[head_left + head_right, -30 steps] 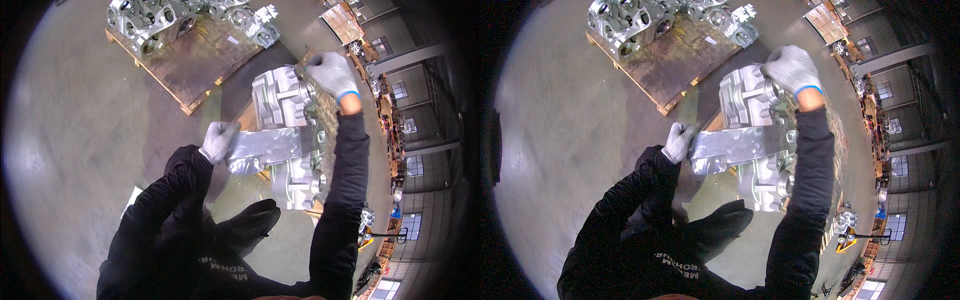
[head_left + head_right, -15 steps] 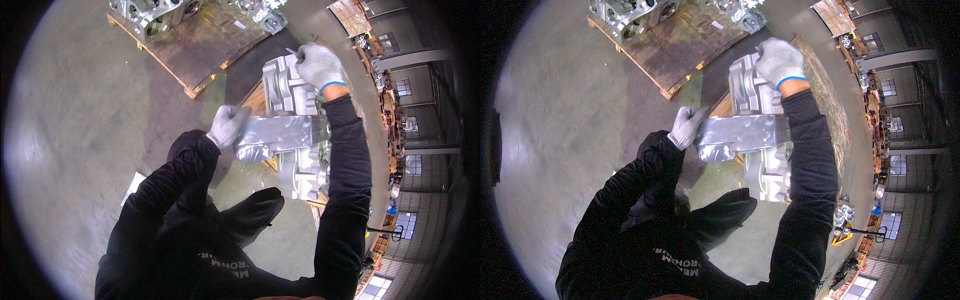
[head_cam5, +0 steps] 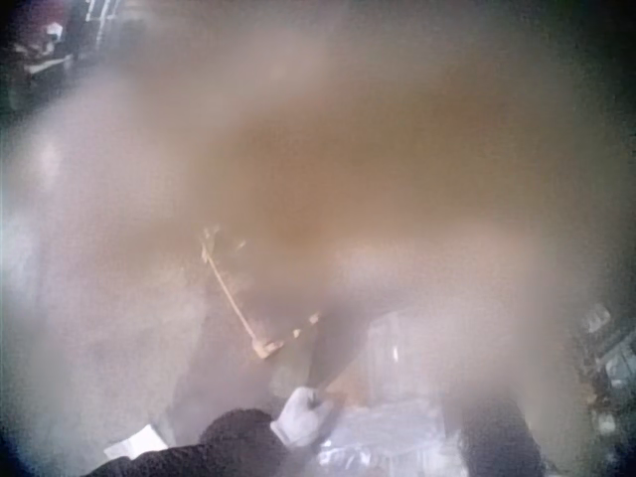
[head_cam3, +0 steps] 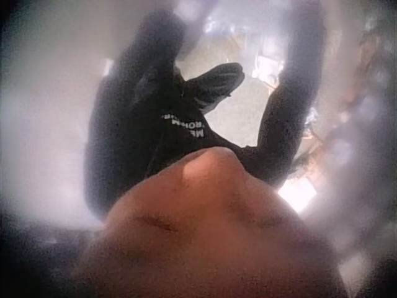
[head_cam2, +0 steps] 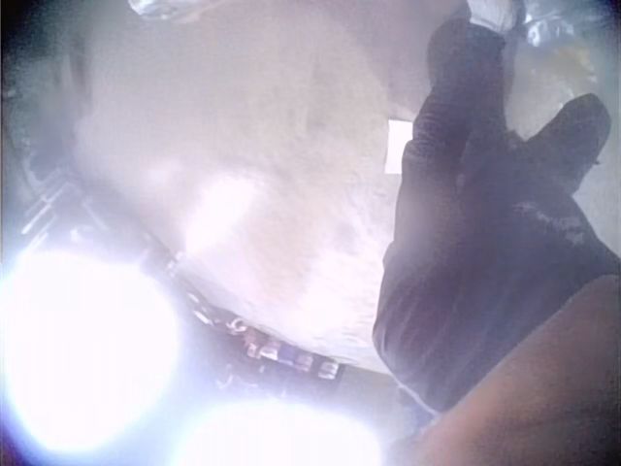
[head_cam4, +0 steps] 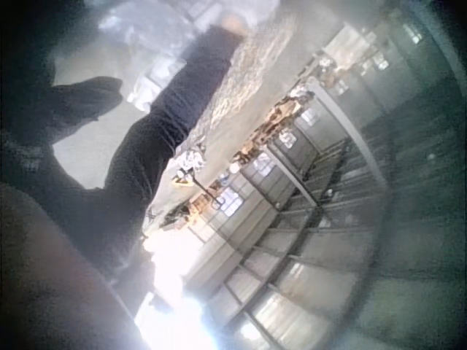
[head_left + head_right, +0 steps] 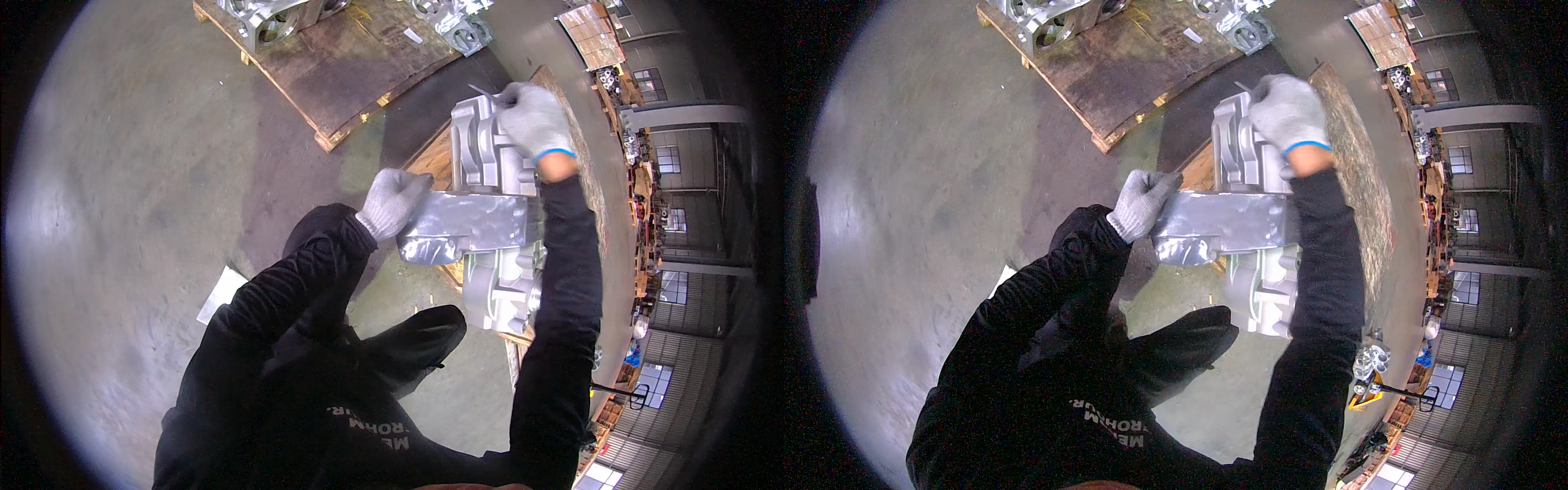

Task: The person uses a metal file to deburr the edges and surfaces of a large cast metal component on a wooden pallet. They repeatedly reposition the part and file different areas, then place the finished part on a stack of similar components.

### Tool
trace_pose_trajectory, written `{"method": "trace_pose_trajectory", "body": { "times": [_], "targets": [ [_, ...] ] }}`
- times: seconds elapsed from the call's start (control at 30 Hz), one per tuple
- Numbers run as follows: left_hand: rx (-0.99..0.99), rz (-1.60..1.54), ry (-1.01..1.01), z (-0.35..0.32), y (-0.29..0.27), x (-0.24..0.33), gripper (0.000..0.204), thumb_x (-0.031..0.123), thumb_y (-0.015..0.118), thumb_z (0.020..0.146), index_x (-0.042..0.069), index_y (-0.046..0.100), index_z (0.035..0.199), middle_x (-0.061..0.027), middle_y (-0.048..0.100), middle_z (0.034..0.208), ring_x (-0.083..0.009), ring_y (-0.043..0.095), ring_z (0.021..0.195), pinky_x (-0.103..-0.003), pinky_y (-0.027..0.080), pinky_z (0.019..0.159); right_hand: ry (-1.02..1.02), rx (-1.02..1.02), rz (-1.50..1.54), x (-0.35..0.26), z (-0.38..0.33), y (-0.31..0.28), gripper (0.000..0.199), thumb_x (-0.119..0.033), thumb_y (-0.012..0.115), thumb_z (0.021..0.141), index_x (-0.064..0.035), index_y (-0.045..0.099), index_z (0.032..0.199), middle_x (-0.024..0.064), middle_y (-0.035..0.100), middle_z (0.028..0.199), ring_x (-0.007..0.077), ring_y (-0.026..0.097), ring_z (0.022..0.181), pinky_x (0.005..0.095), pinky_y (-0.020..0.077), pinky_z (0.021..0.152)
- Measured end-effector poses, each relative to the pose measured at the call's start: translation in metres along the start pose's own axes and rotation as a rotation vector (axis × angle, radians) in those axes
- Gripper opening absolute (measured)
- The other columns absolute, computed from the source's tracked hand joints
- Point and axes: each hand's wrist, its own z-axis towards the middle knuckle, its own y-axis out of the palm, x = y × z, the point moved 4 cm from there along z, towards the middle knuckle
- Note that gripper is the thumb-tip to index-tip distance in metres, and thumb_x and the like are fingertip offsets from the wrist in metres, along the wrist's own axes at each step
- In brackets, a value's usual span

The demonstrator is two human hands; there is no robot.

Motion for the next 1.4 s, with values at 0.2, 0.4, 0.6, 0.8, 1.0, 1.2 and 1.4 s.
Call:
{"method": "trace_pose_trajectory", "body": {
  "times": [0.2,0.4,0.6,0.8,1.0,1.2,1.4],
  "targets": [
    [-0.010,-0.009,0.021,0.000,-0.001,0.001,0.050,0.032,0.065,0.103,0.005,0.056,0.062,0.0068,0.046,0.056,-0.0042,0.040,0.053,-0.031,0.032,0.046,-0.280,0.168,-0.225,-0.021,-0.011,0.005,0.013,-0.018,0.067,0.083,-0.0109,0.076,0.091,0.0118,0.071,0.099,0.0356,0.070,0.097,0.0479,0.0551,0.084],
    [0.006,0.085,-0.010,0.003,-0.002,0.000,0.050,0.031,0.066,0.104,0.003,0.055,0.063,0.0072,0.047,0.057,-0.0033,0.041,0.054,-0.030,0.033,0.048,-0.485,0.016,-0.276,-0.043,-0.002,0.010,0.019,-0.026,0.066,0.088,-0.0129,0.078,0.094,0.0134,0.075,0.097,0.0344,0.074,0.087,0.0474,0.0595,0.075],
    [0.015,0.008,-0.009,-0.001,-0.001,-0.001,0.050,0.031,0.065,0.104,0.002,0.059,0.064,0.0067,0.049,0.058,-0.0033,0.042,0.054,-0.030,0.034,0.048,-0.294,-0.072,-0.301,-0.039,0.007,0.008,0.013,-0.023,0.069,0.085,-0.0148,0.079,0.087,0.0086,0.074,0.100,0.0324,0.071,0.102,0.0454,0.0567,0.088],
    [-0.026,0.000,-0.005,0.001,-0.001,0.001,0.051,0.031,0.064,0.105,0.004,0.056,0.062,0.0053,0.046,0.055,-0.0050,0.040,0.050,-0.031,0.032,0.045,-0.328,-0.119,-0.355,-0.053,0.015,0.032,0.018,-0.030,0.073,0.087,-0.0128,0.079,0.086,0.0124,0.075,0.097,0.0341,0.073,0.096,0.0460,0.0589,0.086],
    [-0.022,-0.049,-0.018,0.002,-0.001,-0.006,0.049,0.031,0.065,0.103,-0.002,0.063,0.066,0.0022,0.051,0.056,-0.0082,0.044,0.052,-0.034,0.037,0.048,-0.364,-0.092,-0.266,-0.049,0.009,0.043,0.018,-0.026,0.067,0.085,-0.0125,0.078,0.088,0.0145,0.075,0.091,0.0366,0.074,0.087,0.0491,0.0581,0.076],
    [0.035,-0.069,0.040,0.004,-0.003,-0.010,0.045,0.028,0.066,0.104,0.005,0.064,0.065,0.0076,0.049,0.056,-0.0043,0.041,0.050,-0.029,0.028,0.046,-0.263,0.246,0.029,-0.004,-0.031,0.020,0.020,-0.026,0.063,0.091,-0.0122,0.078,0.092,0.0133,0.076,0.097,0.0364,0.073,0.093,0.0489,0.0568,0.083],
    [0.095,0.015,0.030,0.010,-0.009,-0.022,0.050,0.029,0.067,0.103,0.008,0.056,0.059,0.0048,0.050,0.053,-0.0056,0.040,0.047,-0.030,0.029,0.044,0.336,0.314,0.158,0.122,-0.073,-0.073,0.032,-0.032,0.063,0.092,-0.0063,0.080,0.100,0.0182,0.075,0.093,0.0364,0.072,0.088,0.0459,0.0581,0.082]
  ]
}}
